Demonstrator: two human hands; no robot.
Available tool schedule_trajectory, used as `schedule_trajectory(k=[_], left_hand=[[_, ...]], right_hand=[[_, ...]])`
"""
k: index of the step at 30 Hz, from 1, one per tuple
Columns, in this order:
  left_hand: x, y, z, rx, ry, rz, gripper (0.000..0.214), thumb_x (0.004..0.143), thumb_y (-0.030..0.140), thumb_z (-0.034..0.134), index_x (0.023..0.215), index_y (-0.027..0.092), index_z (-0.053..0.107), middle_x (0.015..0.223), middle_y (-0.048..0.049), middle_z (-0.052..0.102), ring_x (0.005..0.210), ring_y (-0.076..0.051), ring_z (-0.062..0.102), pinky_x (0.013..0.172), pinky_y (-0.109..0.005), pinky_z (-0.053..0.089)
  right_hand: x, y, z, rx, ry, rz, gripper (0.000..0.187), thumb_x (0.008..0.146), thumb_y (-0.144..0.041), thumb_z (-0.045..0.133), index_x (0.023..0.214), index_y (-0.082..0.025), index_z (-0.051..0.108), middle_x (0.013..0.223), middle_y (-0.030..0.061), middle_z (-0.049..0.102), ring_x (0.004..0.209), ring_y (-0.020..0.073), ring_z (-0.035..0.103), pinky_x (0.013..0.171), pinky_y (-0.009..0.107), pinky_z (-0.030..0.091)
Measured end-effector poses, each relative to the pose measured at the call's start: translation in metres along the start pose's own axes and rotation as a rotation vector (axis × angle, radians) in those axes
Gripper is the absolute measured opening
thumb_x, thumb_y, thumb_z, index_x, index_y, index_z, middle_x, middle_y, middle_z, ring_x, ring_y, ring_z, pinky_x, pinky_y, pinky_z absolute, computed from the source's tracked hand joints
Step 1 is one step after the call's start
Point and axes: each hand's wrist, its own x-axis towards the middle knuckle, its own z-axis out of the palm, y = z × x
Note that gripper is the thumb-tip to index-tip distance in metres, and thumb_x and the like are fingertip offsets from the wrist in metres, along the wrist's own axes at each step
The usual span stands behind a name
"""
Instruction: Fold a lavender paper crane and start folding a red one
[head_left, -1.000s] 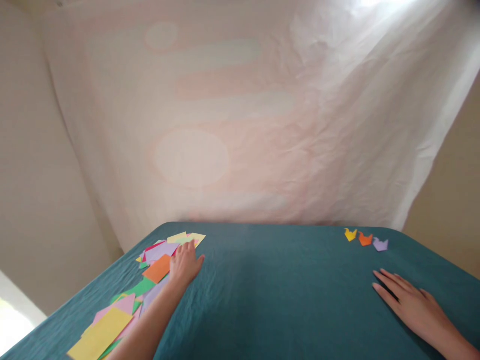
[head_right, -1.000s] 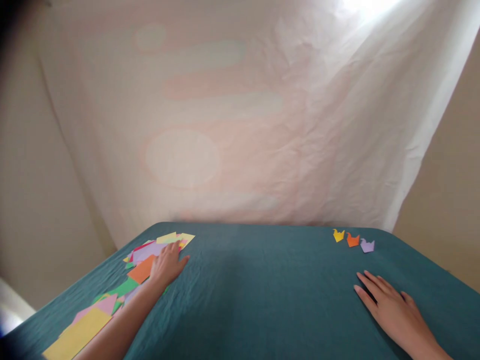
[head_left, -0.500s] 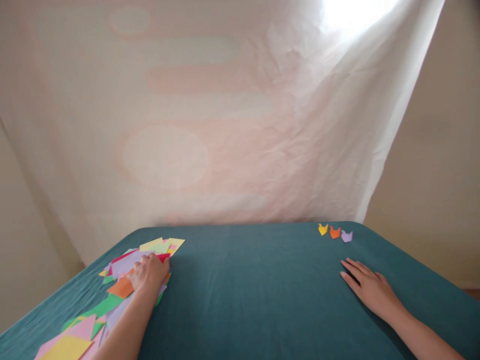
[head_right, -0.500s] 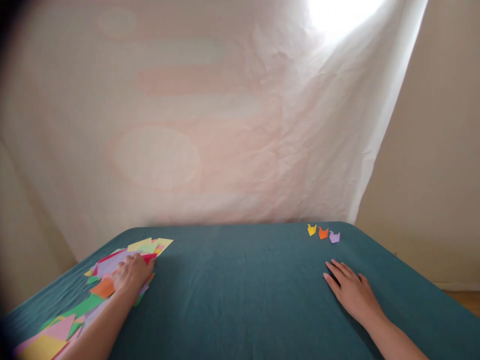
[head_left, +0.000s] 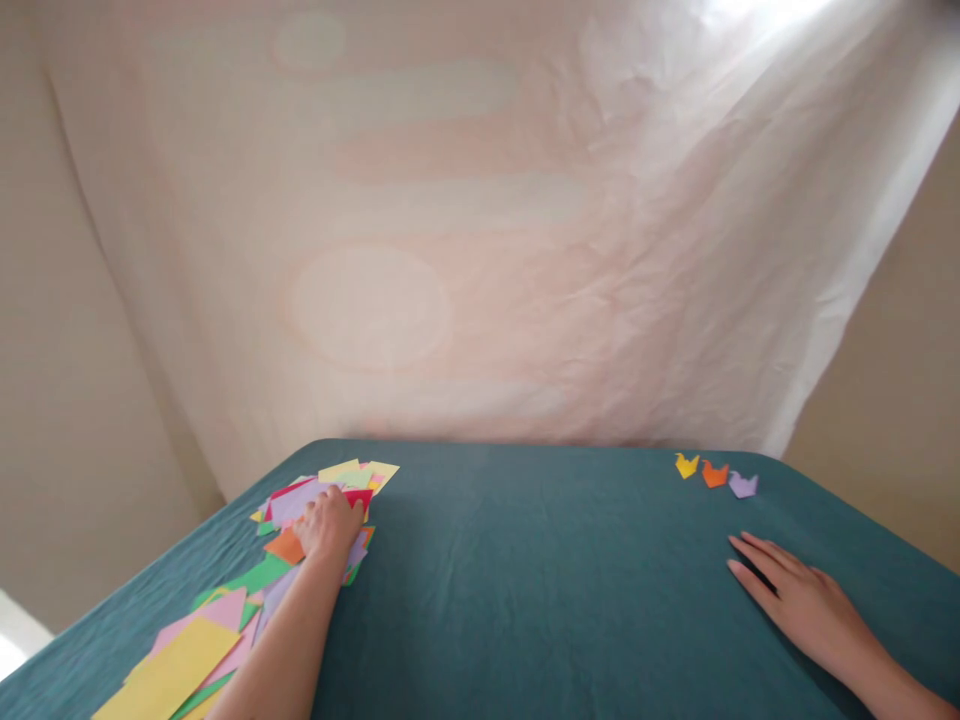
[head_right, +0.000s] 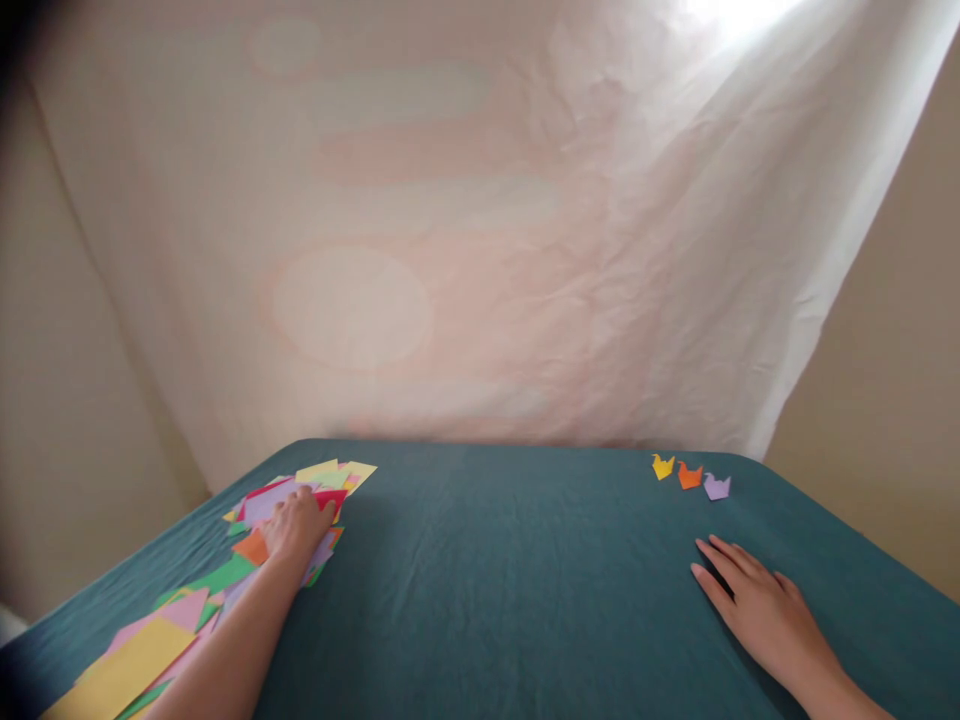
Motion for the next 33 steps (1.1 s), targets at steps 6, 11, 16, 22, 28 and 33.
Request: schedule_trajectory(k=[6,11,16,22,28,33], left_hand=[[-0.004,0.005,-0.001,0.009,-0.018,0.030,0.061,0.075,0.054,0.042,0.113,0.008,0.054,0.115,-0.0238,0.056,0.110,-0.042,0.045,0.084,-0.054,0.034],[-0.005,0.008,0.000,0.019,-0.025,0.075,0.054,0.078,0.046,0.041,0.113,0.007,0.053,0.111,-0.0227,0.057,0.108,-0.039,0.048,0.081,-0.049,0.038],[-0.003,0.005,0.000,0.028,-0.027,0.106,0.049,0.080,0.041,0.040,0.112,0.007,0.053,0.108,-0.0221,0.058,0.105,-0.039,0.050,0.078,-0.046,0.038],[-0.004,0.010,0.003,0.022,-0.021,0.145,0.056,0.077,0.046,0.044,0.119,0.009,0.049,0.110,-0.0210,0.057,0.104,-0.039,0.051,0.080,-0.046,0.037],[-0.006,0.014,0.003,-0.006,-0.027,0.207,0.049,0.080,0.040,0.043,0.117,0.008,0.049,0.105,-0.0197,0.060,0.102,-0.036,0.053,0.080,-0.042,0.039],[-0.005,0.014,0.000,-0.065,-0.049,0.205,0.037,0.082,0.034,0.041,0.103,0.008,0.056,0.092,-0.0199,0.064,0.093,-0.034,0.059,0.075,-0.039,0.041]], right_hand=[[0.000,-0.004,-0.004,0.018,0.001,0.004,0.054,0.079,-0.056,0.033,0.119,-0.031,0.058,0.130,0.0061,0.054,0.122,0.0344,0.044,0.096,0.055,0.035],[0.000,-0.003,-0.004,0.021,-0.009,0.012,0.054,0.078,-0.056,0.033,0.119,-0.031,0.057,0.131,0.0056,0.053,0.123,0.0337,0.043,0.097,0.055,0.034],[0.000,0.000,-0.001,0.006,-0.001,-0.003,0.055,0.079,-0.057,0.032,0.120,-0.030,0.056,0.132,0.0060,0.053,0.124,0.0327,0.043,0.097,0.053,0.035],[-0.001,-0.006,-0.007,0.005,0.010,-0.014,0.053,0.080,-0.055,0.032,0.118,-0.029,0.058,0.129,0.0069,0.054,0.121,0.0323,0.046,0.095,0.053,0.037],[-0.002,-0.011,-0.014,-0.006,0.013,-0.036,0.053,0.081,-0.055,0.030,0.115,-0.026,0.059,0.127,0.0084,0.056,0.118,0.0319,0.049,0.092,0.052,0.040],[-0.001,-0.009,-0.012,-0.013,0.018,-0.048,0.053,0.081,-0.055,0.031,0.115,-0.026,0.059,0.127,0.0091,0.056,0.119,0.0321,0.048,0.092,0.052,0.040]])
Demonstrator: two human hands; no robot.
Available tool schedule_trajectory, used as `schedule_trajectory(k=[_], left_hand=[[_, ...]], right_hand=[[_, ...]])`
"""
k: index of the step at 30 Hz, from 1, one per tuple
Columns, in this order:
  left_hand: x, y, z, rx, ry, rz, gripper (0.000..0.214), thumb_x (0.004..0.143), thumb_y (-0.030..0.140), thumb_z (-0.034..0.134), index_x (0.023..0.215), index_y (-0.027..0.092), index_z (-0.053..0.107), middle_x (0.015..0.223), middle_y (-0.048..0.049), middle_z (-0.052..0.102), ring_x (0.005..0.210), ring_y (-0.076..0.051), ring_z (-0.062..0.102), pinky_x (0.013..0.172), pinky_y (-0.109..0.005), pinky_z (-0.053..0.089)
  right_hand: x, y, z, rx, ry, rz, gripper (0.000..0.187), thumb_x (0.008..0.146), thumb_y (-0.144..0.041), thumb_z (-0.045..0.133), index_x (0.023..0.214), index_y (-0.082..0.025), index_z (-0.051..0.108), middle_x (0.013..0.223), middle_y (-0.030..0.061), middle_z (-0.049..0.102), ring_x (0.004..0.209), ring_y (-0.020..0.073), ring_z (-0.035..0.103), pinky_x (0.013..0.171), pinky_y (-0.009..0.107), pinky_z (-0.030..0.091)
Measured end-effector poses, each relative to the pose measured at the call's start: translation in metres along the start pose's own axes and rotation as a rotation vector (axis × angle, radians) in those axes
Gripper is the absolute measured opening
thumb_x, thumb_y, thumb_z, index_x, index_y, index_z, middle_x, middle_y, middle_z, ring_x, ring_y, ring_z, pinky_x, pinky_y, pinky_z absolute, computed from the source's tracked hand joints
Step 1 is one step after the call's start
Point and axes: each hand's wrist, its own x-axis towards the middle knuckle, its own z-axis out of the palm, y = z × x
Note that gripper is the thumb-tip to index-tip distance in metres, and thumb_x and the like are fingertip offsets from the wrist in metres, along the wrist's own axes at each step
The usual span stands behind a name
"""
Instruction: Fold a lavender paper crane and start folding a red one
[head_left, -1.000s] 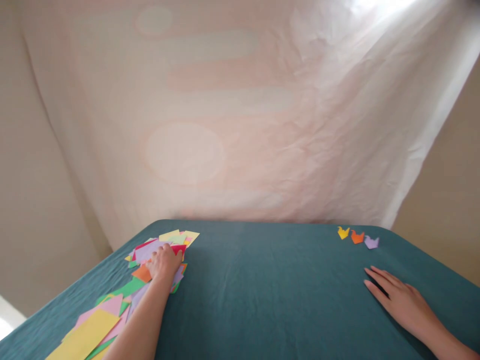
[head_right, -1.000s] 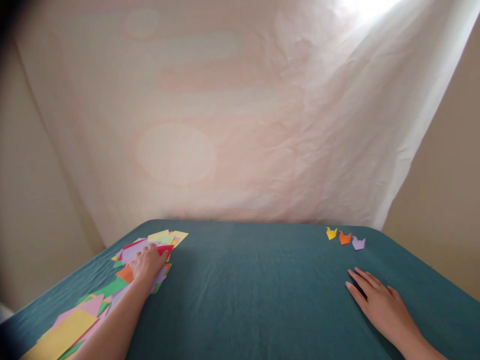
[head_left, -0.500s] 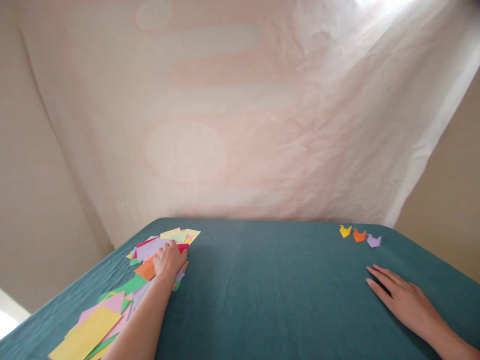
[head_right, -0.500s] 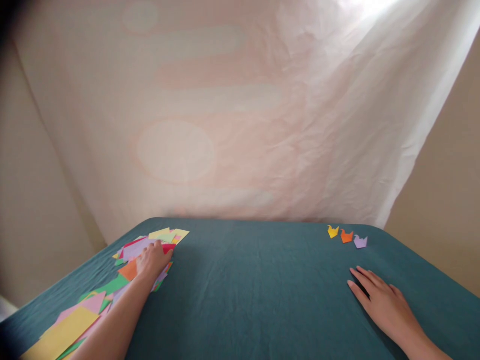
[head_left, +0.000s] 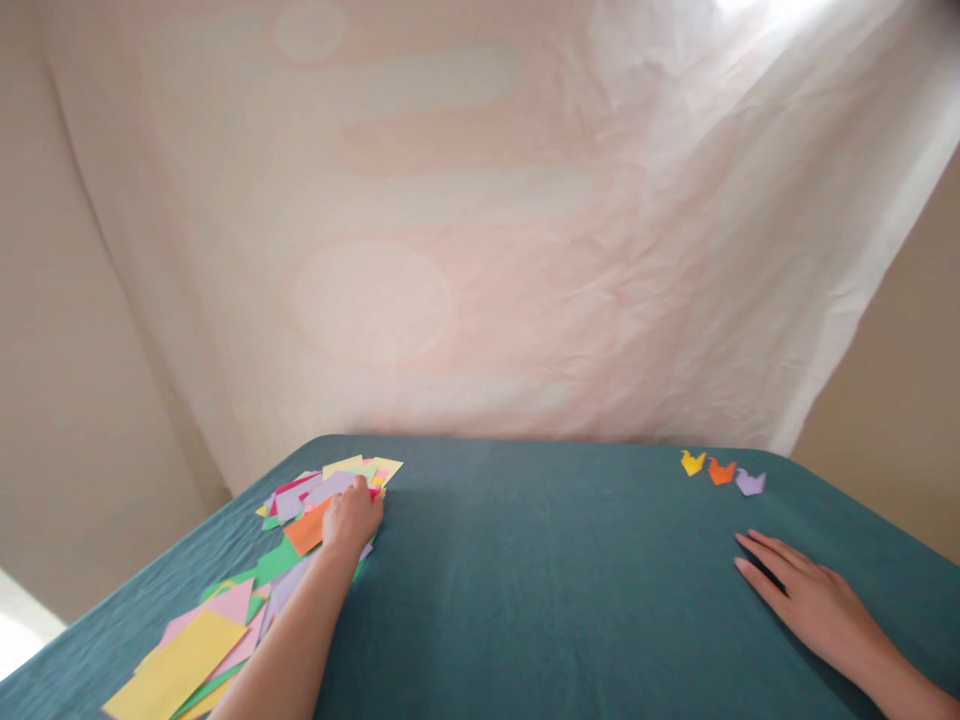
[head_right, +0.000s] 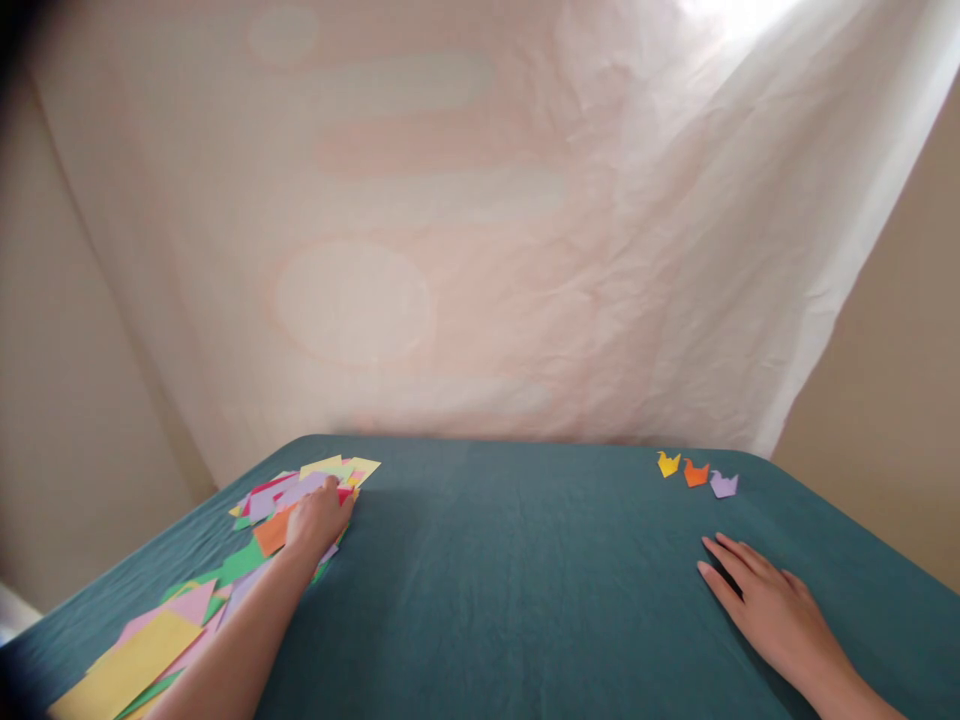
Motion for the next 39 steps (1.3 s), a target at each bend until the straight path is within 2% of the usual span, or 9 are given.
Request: schedule_trajectory(k=[7,13,18,23,26,29,34,36,39], left_hand=[[0.000,0.000,-0.009,-0.200,0.015,-0.097,0.022,0.077,0.026,0.044,0.075,0.012,0.060,0.084,-0.0186,0.066,0.087,-0.035,0.061,0.070,-0.039,0.041],[0.009,0.007,-0.031,-0.556,0.123,-0.194,0.023,0.078,0.037,0.046,0.076,0.017,0.055,0.084,-0.0134,0.065,0.092,-0.034,0.059,0.071,-0.038,0.043],[-0.001,0.054,-0.041,-1.017,-0.019,-0.034,0.043,0.078,0.059,0.042,0.088,0.018,0.050,0.071,-0.0032,0.066,0.069,-0.019,0.064,0.063,-0.029,0.049],[-0.052,0.122,-0.051,-1.282,-0.338,0.188,0.044,0.072,0.051,0.061,0.097,0.017,0.053,0.077,-0.0052,0.069,0.068,-0.019,0.066,0.064,-0.029,0.051],[-0.088,0.154,-0.054,-1.514,-0.712,0.284,0.039,0.073,0.036,0.066,0.102,0.016,0.050,0.079,-0.0050,0.069,0.072,-0.018,0.066,0.067,-0.028,0.049],[-0.118,0.175,-0.053,-1.448,-0.777,0.283,0.032,0.069,0.023,0.068,0.095,0.018,0.051,0.067,0.0005,0.066,0.063,-0.016,0.063,0.060,-0.024,0.045],[-0.146,0.186,-0.059,-1.161,-0.671,0.467,0.033,0.067,0.011,0.062,0.098,0.019,0.055,0.066,0.0047,0.062,0.062,-0.012,0.058,0.057,-0.020,0.040],[-0.149,0.184,-0.062,-1.063,-0.602,0.577,0.037,0.067,0.009,0.061,0.102,0.021,0.057,0.072,0.0042,0.064,0.065,-0.012,0.057,0.059,-0.020,0.040],[-0.144,0.178,-0.061,-0.892,-0.447,0.726,0.016,0.074,0.014,0.060,0.089,0.021,0.064,0.075,0.0006,0.066,0.071,-0.014,0.058,0.065,-0.024,0.042]], right_hand=[[0.000,-0.002,-0.003,0.001,-0.002,0.008,0.053,0.081,-0.056,0.030,0.113,-0.027,0.060,0.126,0.0089,0.057,0.118,0.0318,0.049,0.091,0.051,0.040],[0.000,-0.004,-0.004,0.000,0.013,-0.005,0.053,0.081,-0.056,0.030,0.113,-0.026,0.061,0.125,0.0095,0.057,0.117,0.0317,0.051,0.090,0.051,0.041],[-0.002,-0.006,-0.006,0.036,0.030,-0.005,0.053,0.082,-0.057,0.032,0.111,-0.026,0.062,0.124,0.0098,0.058,0.115,0.0320,0.052,0.090,0.052,0.042],[0.002,-0.018,-0.021,0.203,0.107,-0.045,0.050,0.083,-0.058,0.038,0.109,-0.023,0.064,0.119,0.0097,0.061,0.110,0.0298,0.056,0.093,0.048,0.043],[0.001,-0.057,-0.051,0.411,0.138,-0.079,0.044,0.085,-0.054,0.041,0.103,-0.023,0.067,0.113,0.0080,0.064,0.109,0.0263,0.056,0.098,0.043,0.040],[-0.006,-0.127,-0.088,0.705,-0.113,-0.046,0.039,0.090,-0.049,0.039,0.106,-0.024,0.065,0.112,0.0061,0.065,0.107,0.0224,0.057,0.096,0.037,0.041],[-0.022,-0.226,-0.102,0.951,-0.410,-0.177,0.037,0.078,-0.036,0.065,0.111,-0.020,0.062,0.100,0.0052,0.069,0.091,0.0201,0.062,0.078,0.027,0.047],[-0.024,-0.240,-0.089,0.836,-0.379,-0.142,0.013,0.078,-0.028,0.063,0.075,-0.016,0.068,0.071,0.0018,0.067,0.069,0.0170,0.061,0.063,0.024,0.044],[-0.023,-0.236,-0.071,0.713,-0.164,-0.183,0.019,0.081,-0.025,0.060,0.065,-0.017,0.062,0.065,-0.0004,0.063,0.066,0.0157,0.057,0.062,0.025,0.040]])
